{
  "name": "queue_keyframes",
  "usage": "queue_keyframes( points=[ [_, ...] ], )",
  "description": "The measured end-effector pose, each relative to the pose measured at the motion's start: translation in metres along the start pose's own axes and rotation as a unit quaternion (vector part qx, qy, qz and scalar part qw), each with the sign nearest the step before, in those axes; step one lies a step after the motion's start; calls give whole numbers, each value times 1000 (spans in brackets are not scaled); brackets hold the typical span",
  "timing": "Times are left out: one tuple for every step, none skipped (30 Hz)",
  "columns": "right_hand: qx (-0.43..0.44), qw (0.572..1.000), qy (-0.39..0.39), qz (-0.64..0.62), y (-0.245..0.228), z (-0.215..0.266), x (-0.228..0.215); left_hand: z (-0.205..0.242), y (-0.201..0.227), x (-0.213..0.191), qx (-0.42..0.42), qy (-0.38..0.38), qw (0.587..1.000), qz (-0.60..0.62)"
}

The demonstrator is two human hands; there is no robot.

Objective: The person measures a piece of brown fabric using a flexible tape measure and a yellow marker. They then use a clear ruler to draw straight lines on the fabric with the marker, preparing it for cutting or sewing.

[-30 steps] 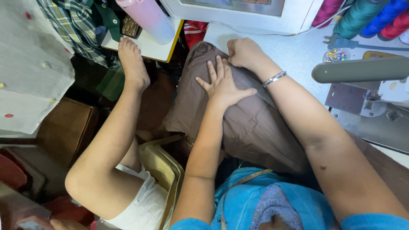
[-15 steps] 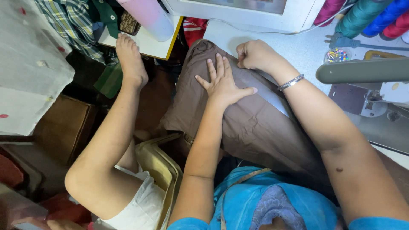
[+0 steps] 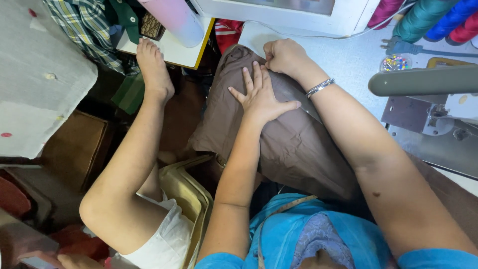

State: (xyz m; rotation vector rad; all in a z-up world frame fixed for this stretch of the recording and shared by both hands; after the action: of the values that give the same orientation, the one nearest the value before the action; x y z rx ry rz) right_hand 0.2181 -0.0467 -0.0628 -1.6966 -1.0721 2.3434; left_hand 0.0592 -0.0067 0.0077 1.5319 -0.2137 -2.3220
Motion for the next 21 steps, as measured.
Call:
queue_keyframes(
  points=[
    [-7,1000,-8,18,2,-1,0,0,1,-2,1,-2,1000,2],
    [-8,1000,-7,19,1,7,-7,0,1,-3,2,-1,1000,3],
    [-3,999,-28,25,2,16,-10,0,1,-2,-2,-9,1000,-2],
    [2,998,-49,31,3,25,-13,1,1,-1,-6,-17,1000,-8],
    [4,998,-49,32,10,30,-13,1,2,-1,-4,-18,1000,-7],
    [-13,998,-45,39,14,36,-13,2,2,-2,-6,-16,1000,-5],
    [-31,998,-41,47,18,41,-14,3,2,-3,-7,-13,1000,-2],
    [-29,998,-40,47,17,51,-20,2,2,-2,-5,-13,1000,-2],
    [-16,997,-53,51,18,61,-24,1,2,-2,-4,-11,1000,-1],
    [-3,996,-66,55,19,71,-28,1,1,-2,-3,-8,1000,-1],
    [-3,996,-65,55,20,78,-28,4,0,-2,-2,-7,1000,-1],
    [5,997,-49,60,22,85,-30,6,2,-4,19,9,1000,12],
    [12,997,-33,65,24,92,-32,9,4,-6,39,26,999,25],
    [13,997,-33,65,27,98,-34,9,4,-6,40,26,999,25],
    [14,997,-34,69,30,103,-35,10,4,-6,41,27,998,25],
    [15,997,-35,72,33,109,-36,10,4,-6,42,29,998,26],
    [16,997,-34,73,36,115,-38,11,5,-7,43,29,998,26],
    [17,996,-45,74,39,121,-39,12,6,-7,43,29,998,29],
    [18,995,-56,75,42,127,-39,13,7,-8,43,29,998,32],
    [18,995,-55,75,45,135,-42,13,7,-8,44,29,998,32],
    [30,995,-63,71,50,143,-45,13,7,-8,42,28,998,29]
  ],
)
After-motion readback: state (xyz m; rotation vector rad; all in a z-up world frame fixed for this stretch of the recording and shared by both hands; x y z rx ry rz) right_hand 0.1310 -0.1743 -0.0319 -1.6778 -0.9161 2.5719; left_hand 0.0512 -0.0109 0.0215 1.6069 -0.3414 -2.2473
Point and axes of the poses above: each hand's wrist, its own z-axis away from the middle knuckle, its own x-axis out of the palm, y = z × x, the point moved 7 cm from there along -z, towards the middle knuckle, and after that the axes turned 8 degrees about x, right-handed, at the moved point
